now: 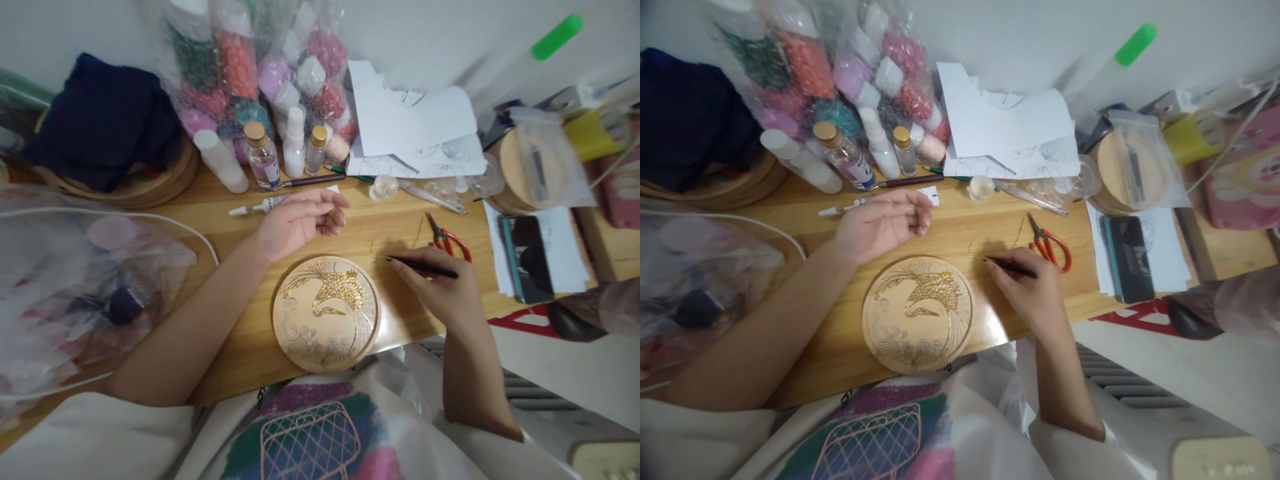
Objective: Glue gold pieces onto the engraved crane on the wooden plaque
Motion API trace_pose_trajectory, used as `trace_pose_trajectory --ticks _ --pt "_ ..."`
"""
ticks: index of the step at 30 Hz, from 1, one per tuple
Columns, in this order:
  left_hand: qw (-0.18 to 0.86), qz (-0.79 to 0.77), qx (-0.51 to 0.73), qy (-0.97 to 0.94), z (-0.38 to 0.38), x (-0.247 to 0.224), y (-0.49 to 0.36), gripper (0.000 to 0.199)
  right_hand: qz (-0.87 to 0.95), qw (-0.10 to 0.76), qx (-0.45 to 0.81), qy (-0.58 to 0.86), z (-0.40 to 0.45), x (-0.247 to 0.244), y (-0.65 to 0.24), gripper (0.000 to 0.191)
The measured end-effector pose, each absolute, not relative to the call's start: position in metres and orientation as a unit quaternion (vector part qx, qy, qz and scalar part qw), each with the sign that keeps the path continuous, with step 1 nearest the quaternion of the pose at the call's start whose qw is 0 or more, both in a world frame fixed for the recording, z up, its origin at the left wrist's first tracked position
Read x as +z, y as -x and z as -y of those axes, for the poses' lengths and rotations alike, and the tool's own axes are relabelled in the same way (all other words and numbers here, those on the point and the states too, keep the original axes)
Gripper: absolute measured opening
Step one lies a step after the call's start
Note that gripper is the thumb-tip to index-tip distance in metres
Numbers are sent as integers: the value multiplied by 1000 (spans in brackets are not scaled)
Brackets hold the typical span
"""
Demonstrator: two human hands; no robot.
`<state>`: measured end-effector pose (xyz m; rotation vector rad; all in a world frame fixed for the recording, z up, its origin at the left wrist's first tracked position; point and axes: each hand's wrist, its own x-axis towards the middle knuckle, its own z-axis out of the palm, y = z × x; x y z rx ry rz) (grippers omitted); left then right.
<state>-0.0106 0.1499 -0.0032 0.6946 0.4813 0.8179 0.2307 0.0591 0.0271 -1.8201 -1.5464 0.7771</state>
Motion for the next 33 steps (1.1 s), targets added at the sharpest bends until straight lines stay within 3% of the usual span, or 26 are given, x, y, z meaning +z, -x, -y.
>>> trace_pose_trajectory --ticks 14,33 --pt "835 -227 385 -322 -150 -3 10 22 589 358 210 694 -49 15 -196 10" --pt "828 -228 391 -332 -150 -2 9 19 615 338 187 688 -52 16 -189 11"
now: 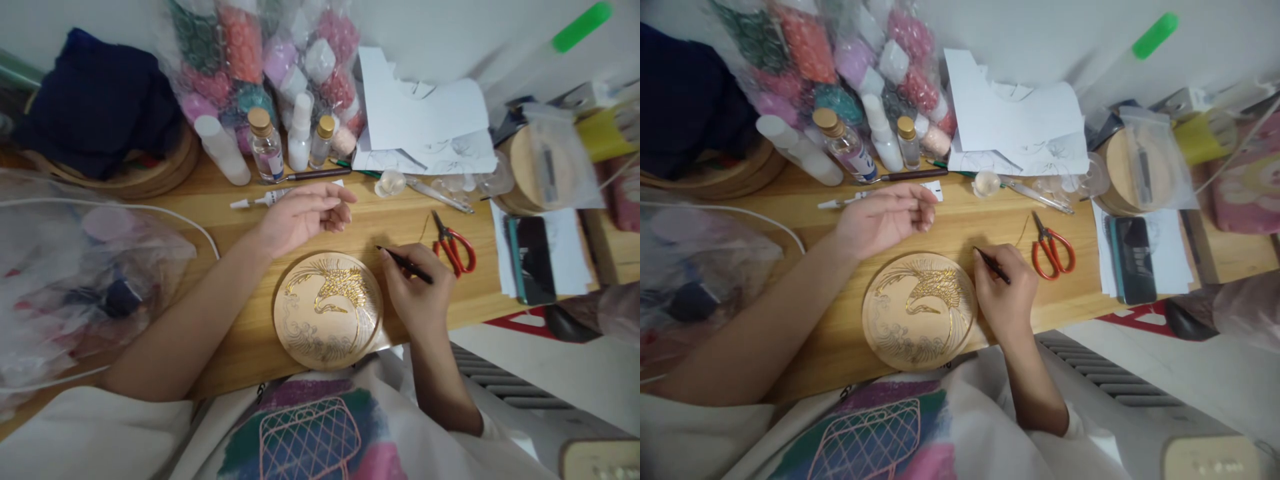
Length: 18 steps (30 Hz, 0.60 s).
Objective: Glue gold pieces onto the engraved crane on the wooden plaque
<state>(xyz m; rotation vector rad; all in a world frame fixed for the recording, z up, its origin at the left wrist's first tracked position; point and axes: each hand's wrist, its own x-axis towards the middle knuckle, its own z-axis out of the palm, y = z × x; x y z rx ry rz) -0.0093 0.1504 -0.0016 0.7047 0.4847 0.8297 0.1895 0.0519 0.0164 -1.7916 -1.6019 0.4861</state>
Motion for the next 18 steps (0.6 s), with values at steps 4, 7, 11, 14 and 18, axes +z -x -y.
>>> trace_pose_trajectory --ticks 4,7,11,14,18 --pt "830 -232 387 -329 -150 -1 9 19 602 349 197 691 -52 15 -190 12" --pt "828 -235 387 -332 -150 -1 9 20 584 367 203 696 -52 13 -191 12" --pt "821 -243 386 -344 -150 -1 9 16 569 391 201 695 -51 15 -191 13" --pt "819 -249 387 -344 -150 -1 8 13 566 403 207 689 -46 20 -185 12" --pt "821 -248 385 -341 -150 0 8 11 583 415 233 659 -36 29 -168 9"
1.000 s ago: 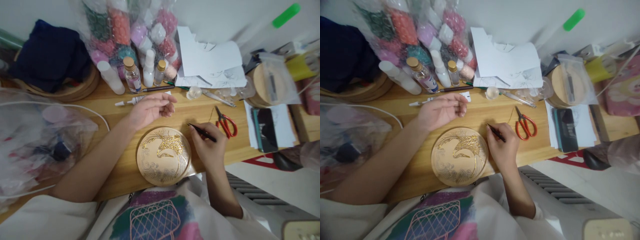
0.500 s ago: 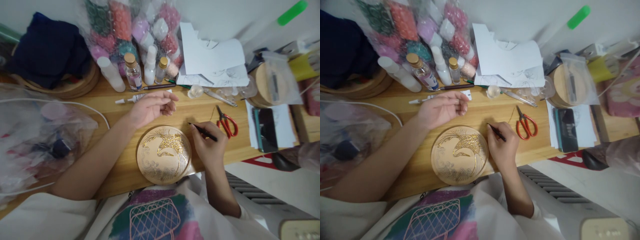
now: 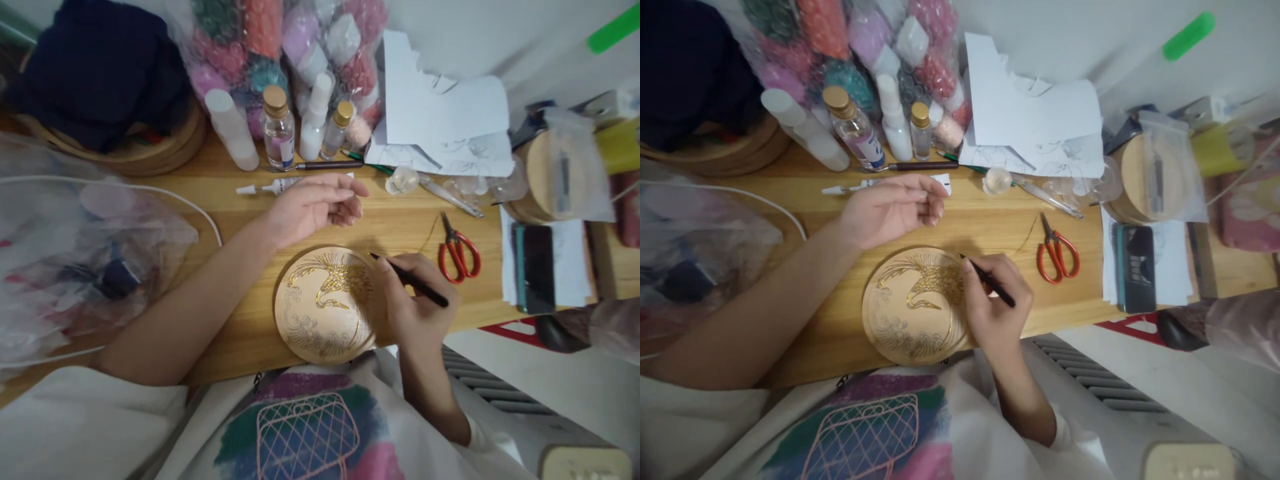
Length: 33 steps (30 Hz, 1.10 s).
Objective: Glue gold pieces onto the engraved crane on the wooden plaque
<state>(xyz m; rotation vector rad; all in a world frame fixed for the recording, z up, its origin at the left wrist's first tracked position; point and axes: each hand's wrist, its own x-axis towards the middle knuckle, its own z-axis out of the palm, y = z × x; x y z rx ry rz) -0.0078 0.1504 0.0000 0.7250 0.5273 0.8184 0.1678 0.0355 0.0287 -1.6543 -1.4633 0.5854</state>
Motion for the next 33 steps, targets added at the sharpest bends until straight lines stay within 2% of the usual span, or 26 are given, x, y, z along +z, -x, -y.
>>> trace_pose_trajectory --ticks 7,20,33 --pt "828 -230 389 -332 -151 0 7 9 601 389 289 636 -26 26 -141 7" --pt "796 -267 380 -387 -152 4 5 11 625 425 253 604 -26 16 -138 7" --pt "768 -298 362 -436 -152 7 5 13 631 423 254 599 -24 16 -138 9"
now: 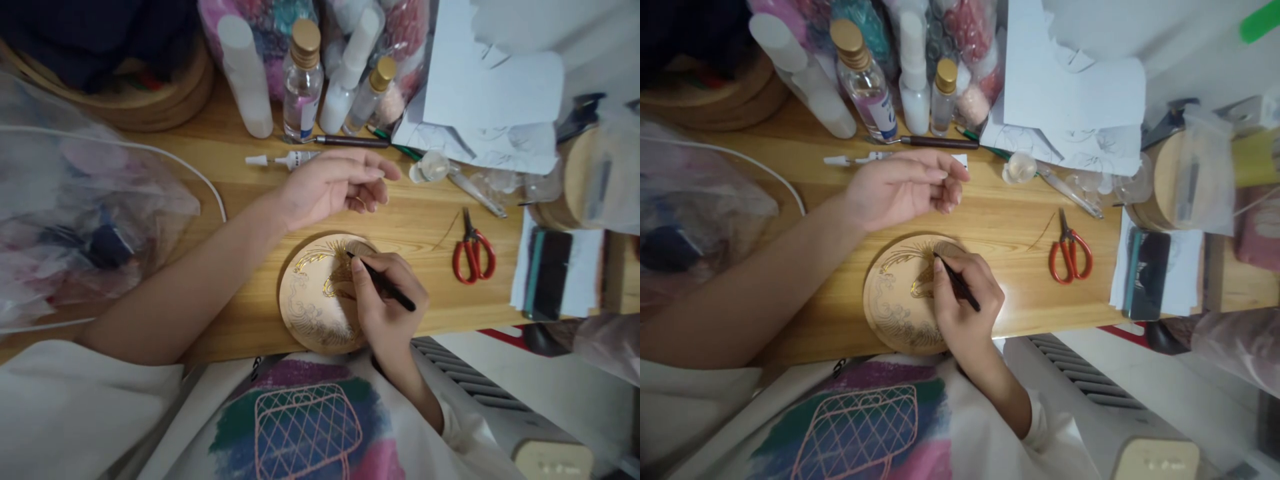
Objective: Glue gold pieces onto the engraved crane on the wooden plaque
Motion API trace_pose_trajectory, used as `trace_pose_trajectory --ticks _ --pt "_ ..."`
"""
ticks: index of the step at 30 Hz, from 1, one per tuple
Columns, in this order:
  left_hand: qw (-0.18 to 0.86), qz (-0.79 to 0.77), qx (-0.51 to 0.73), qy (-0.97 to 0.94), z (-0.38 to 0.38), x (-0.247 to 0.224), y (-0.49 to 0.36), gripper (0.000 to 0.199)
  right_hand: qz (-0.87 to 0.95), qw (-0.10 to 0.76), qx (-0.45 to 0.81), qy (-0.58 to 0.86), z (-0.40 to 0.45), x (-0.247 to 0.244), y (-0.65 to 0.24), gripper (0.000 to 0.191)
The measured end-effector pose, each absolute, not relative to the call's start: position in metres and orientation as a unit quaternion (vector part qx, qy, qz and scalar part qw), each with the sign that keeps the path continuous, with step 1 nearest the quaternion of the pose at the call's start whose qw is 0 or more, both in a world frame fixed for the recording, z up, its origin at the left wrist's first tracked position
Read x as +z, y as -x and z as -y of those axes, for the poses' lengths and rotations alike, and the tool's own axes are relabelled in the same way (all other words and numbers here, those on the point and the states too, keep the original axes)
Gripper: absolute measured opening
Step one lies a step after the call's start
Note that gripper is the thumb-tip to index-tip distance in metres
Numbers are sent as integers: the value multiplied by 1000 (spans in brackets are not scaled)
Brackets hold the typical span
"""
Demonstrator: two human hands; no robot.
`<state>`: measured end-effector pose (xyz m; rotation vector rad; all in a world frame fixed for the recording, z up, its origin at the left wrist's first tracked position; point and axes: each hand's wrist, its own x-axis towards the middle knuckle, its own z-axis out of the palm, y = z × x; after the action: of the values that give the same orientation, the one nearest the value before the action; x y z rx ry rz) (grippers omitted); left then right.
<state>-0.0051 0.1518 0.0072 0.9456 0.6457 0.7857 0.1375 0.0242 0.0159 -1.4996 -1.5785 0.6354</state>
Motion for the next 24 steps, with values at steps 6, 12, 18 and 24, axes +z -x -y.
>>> trace_pose_trajectory --ticks 6,12,18,24 --pt "762 -304 362 -444 -152 9 5 17 629 421 255 602 -24 15 -137 9" --pt "763 -309 360 -439 -151 9 5 19 630 417 253 604 -25 16 -136 8" --pt "760 -311 360 -443 -151 11 5 19 631 418 246 605 -24 15 -137 8" --pt "763 -306 360 -440 -152 9 5 17 633 415 246 606 -24 16 -137 9"
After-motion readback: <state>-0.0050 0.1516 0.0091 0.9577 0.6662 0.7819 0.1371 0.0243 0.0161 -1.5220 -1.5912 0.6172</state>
